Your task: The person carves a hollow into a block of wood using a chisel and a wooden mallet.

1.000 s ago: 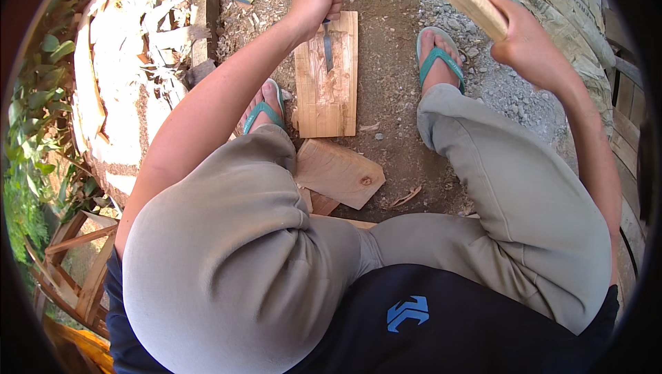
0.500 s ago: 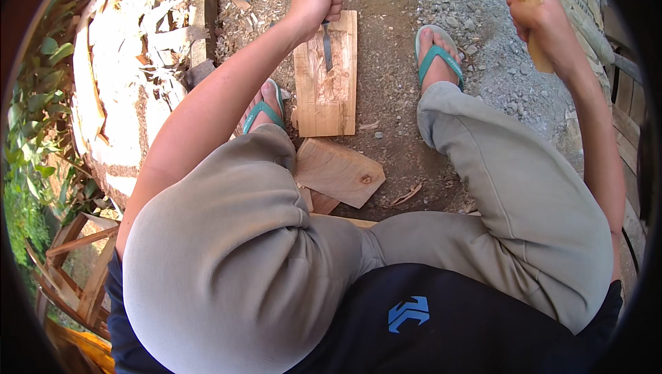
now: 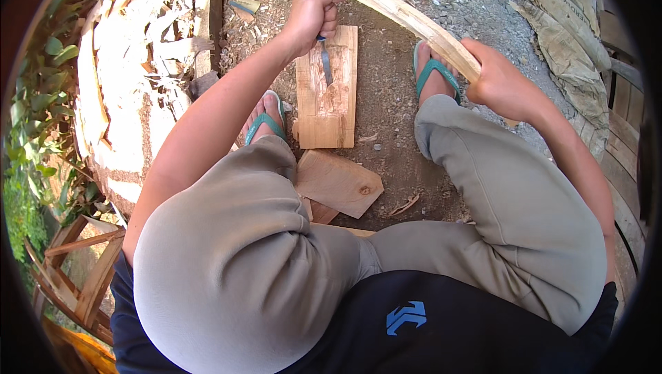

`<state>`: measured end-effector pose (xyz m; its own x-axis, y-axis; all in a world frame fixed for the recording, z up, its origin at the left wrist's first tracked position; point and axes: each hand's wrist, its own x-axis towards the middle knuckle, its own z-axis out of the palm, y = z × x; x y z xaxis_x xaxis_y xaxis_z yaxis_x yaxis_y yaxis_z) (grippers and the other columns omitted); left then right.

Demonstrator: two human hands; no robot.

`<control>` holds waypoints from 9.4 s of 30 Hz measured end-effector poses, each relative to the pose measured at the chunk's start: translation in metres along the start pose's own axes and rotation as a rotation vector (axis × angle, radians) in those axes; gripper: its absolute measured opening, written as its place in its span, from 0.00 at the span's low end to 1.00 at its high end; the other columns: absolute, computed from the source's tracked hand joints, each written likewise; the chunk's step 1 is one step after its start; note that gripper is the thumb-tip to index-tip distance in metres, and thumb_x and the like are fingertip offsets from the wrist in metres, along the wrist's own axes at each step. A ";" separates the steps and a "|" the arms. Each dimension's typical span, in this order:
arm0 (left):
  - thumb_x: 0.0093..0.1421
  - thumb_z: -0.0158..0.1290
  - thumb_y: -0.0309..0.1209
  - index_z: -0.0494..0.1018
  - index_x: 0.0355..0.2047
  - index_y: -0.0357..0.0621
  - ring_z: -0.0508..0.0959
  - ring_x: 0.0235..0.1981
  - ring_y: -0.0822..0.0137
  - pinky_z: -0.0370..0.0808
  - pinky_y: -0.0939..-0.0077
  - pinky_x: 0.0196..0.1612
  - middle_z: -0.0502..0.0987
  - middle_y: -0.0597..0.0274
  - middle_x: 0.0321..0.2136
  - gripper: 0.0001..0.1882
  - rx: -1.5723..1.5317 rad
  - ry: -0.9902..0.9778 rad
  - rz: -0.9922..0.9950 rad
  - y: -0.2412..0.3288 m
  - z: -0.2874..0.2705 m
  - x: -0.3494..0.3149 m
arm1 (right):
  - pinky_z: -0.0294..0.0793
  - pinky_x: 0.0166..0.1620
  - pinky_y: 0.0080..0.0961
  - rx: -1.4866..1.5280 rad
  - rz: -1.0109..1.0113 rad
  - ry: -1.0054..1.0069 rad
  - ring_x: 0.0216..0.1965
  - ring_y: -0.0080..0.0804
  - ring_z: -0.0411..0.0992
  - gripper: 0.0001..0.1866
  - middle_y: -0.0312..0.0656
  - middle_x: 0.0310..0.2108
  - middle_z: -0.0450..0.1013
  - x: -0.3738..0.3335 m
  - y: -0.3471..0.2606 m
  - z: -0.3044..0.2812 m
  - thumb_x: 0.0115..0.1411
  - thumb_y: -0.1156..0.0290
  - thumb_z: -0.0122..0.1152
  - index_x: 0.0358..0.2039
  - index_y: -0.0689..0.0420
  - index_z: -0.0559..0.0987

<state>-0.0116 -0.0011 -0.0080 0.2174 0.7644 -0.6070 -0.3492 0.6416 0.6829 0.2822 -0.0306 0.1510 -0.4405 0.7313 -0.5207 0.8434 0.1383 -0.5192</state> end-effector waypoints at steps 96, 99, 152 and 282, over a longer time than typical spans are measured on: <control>0.58 0.56 0.21 0.65 0.24 0.44 0.64 0.11 0.75 0.60 0.76 0.15 0.68 0.66 0.15 0.11 0.089 -0.026 0.043 -0.015 0.006 -0.004 | 0.64 0.29 0.22 0.161 0.110 -0.214 0.29 0.26 0.63 0.20 0.36 0.28 0.66 0.003 0.006 0.000 0.44 0.78 0.53 0.41 0.59 0.69; 0.58 0.56 0.21 0.65 0.24 0.44 0.64 0.11 0.75 0.59 0.75 0.15 0.68 0.66 0.15 0.11 0.090 -0.032 0.067 -0.009 0.009 0.000 | 0.65 0.32 0.24 0.098 0.159 -0.034 0.30 0.28 0.64 0.20 0.37 0.28 0.66 0.004 0.001 -0.021 0.44 0.78 0.52 0.41 0.60 0.69; 0.69 0.50 0.34 0.53 0.20 0.54 0.52 0.14 0.76 0.55 0.75 0.22 0.50 0.75 0.13 0.22 -0.160 0.249 0.160 0.008 -0.066 -0.051 | 0.74 0.46 0.52 -0.260 0.145 -0.159 0.43 0.62 0.76 0.17 0.63 0.37 0.77 0.053 0.005 0.041 0.54 0.75 0.52 0.46 0.63 0.70; 0.67 0.53 0.33 0.61 0.19 0.47 0.59 0.14 0.77 0.57 0.77 0.19 0.61 0.71 0.13 0.20 0.246 -0.093 0.362 0.014 -0.008 -0.094 | 0.68 0.22 0.28 0.242 0.377 -0.535 0.20 0.27 0.69 0.29 0.39 0.25 0.69 0.022 0.049 0.018 0.42 0.77 0.55 0.50 0.64 0.70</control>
<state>-0.0442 -0.0649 0.0553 0.2058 0.9376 -0.2801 -0.1927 0.3195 0.9278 0.3084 -0.0196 0.1023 -0.2746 0.2623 -0.9251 0.9038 -0.2581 -0.3414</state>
